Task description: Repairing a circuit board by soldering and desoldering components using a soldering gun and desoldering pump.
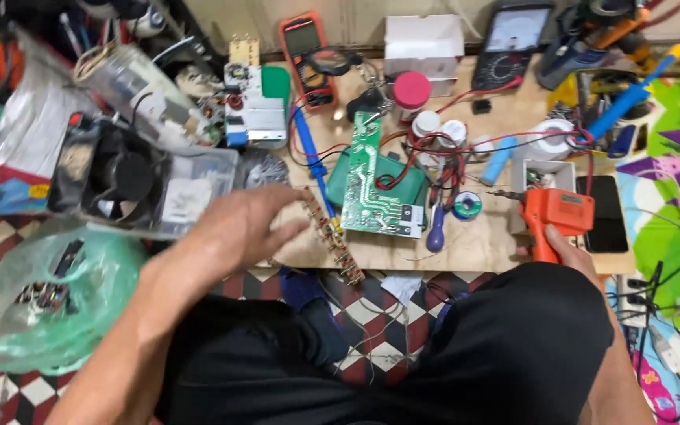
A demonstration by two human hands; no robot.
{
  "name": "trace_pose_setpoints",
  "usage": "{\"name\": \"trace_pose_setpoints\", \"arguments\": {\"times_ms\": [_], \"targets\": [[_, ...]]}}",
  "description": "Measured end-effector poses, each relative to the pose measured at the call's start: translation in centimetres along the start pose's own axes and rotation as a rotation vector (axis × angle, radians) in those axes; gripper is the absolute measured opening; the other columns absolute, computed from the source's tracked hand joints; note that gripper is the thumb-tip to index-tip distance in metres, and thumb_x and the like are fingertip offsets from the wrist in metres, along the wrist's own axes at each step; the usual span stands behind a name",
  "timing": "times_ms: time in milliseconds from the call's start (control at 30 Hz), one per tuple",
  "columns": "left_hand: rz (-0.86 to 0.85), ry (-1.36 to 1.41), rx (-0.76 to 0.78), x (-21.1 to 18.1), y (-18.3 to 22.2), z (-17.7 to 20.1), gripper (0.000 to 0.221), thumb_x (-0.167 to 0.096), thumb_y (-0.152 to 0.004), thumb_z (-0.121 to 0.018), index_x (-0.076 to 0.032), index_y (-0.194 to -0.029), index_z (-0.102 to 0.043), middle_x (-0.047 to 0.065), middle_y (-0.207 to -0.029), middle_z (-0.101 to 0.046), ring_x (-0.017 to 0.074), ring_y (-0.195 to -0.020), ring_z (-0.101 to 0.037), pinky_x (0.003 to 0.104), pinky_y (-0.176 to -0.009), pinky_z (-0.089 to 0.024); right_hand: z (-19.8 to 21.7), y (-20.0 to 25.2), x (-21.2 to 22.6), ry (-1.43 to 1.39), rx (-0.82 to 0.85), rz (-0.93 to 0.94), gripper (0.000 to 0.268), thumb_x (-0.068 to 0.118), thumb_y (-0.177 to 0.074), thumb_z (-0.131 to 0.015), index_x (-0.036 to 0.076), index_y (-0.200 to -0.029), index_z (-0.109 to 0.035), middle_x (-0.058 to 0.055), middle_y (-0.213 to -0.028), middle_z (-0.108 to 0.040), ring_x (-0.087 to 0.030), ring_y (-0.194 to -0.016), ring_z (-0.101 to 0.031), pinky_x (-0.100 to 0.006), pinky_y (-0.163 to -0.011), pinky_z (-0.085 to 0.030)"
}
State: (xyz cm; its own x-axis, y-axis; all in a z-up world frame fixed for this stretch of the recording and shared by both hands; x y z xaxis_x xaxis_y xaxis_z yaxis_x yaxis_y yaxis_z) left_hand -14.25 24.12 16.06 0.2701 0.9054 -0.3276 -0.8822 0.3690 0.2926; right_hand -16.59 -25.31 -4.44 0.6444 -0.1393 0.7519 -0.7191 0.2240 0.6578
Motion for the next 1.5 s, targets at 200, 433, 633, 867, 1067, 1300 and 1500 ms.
{"name": "trace_pose_setpoints", "arguments": {"times_ms": [200, 433, 633, 867, 1067, 1300, 1500], "targets": [[-0.258, 0.324, -0.569, 0.2, 2.2, 5.0, 0.025, -0.005, -0.110, -0.066, -0.003, -0.131, -0.079, 0.011, -0.127, -0.084, 0.0244, -0.113, -0.083, 0.039, -0.093, -0.066, 6.6, 1.1, 1.1, 0.521, -0.338, 0.137, 0.051, 0.054, -0.112, -0.070, 0.013, -0.142, -0.078, -0.010, -0.130, -0.077, -0.021, -0.119, -0.067, -0.042, -0.099, -0.047], [-0.302, 0.351, -0.650, 1.2, 1.3, 6.1, 0.025, -0.014, -0.115, -0.065, 0.000, -0.134, -0.076, 0.008, -0.086, -0.084, 0.0061, -0.047, -0.062, 0.020, -0.037, -0.054, 2.6, 12.0, 7.6, 0.417, -0.522, 0.753, 0.055, 0.056, -0.133, -0.032, 0.014, -0.154, -0.059, -0.003, -0.145, -0.066, -0.021, -0.144, -0.063, -0.048, -0.134, -0.039], [-0.241, 0.500, -0.642, 1.3, 1.8, 7.2, 0.050, -0.037, -0.119, -0.052, -0.016, -0.075, -0.063, 0.003, -0.070, -0.079, 0.0035, -0.048, -0.069, 0.016, -0.034, -0.043, -16.7, 15.4, 7.8, 0.615, -0.248, 0.802, 0.014, 0.012, -0.112, -0.076, 0.008, -0.124, -0.081, -0.005, -0.122, -0.082, -0.015, -0.115, -0.073, -0.030, -0.107, -0.055], [0.060, 0.778, -0.560, 4.7, 2.5, 5.9, 0.068, -0.039, -0.114, -0.049, -0.010, -0.058, -0.076, 0.004, -0.079, -0.084, 0.0123, -0.079, -0.081, 0.032, -0.091, -0.062, -24.8, 9.1, -4.5, 0.898, 0.235, 0.230, 0.042, 0.043, -0.109, -0.056, 0.009, -0.123, -0.077, -0.014, -0.137, -0.076, -0.029, -0.121, -0.077, -0.045, -0.104, -0.066], [0.201, 0.701, -0.350, 6.5, 0.4, 4.3, 0.068, -0.058, -0.107, -0.029, -0.019, -0.131, -0.078, 0.005, -0.129, -0.084, 0.0214, -0.108, -0.082, 0.038, -0.090, -0.058, -28.5, 6.1, -10.5, 1.080, 0.410, 0.169, 0.070, 0.059, -0.103, -0.059, 0.013, -0.155, -0.056, -0.017, -0.131, -0.076, -0.036, -0.115, -0.078, -0.052, -0.098, -0.061], [0.214, 0.779, -0.383, 6.6, 0.3, 5.3, 0.069, -0.059, -0.111, -0.039, -0.011, -0.155, -0.060, 0.029, -0.129, -0.078, 0.0477, -0.114, -0.080, 0.064, -0.102, -0.057, -32.3, 0.7, -18.7, 0.419, 0.554, 0.059, 0.034, 0.025, -0.108, -0.070, 0.003, -0.134, -0.072, -0.019, -0.079, -0.085, -0.024, -0.072, -0.083, -0.036, -0.079, -0.068], [0.351, 0.426, 0.027, 7.4, -2.7, 0.3, 0.047, -0.041, -0.112, -0.045, -0.022, -0.148, -0.067, 0.025, -0.123, -0.082, 0.0536, -0.124, -0.073, 0.067, -0.103, -0.055, -35.3, 0.9, -15.0, 0.619, 0.541, 0.143, 0.048, 0.039, -0.104, -0.075, 0.011, -0.144, -0.075, -0.009, -0.082, -0.086, -0.017, -0.076, -0.083, -0.036, -0.084, -0.066]]}}
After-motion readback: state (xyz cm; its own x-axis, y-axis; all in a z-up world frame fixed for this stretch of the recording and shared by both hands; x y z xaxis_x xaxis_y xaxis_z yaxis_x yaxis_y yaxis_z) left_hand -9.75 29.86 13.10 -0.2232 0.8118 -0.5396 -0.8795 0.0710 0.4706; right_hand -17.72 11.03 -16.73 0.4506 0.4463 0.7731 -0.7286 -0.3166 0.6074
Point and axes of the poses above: each hand's wrist, its own y-axis away from the middle knuckle, its own z-axis out of the back of the hand, x = y × z, the point moved 8 cm from there along -y, towards the middle knuckle
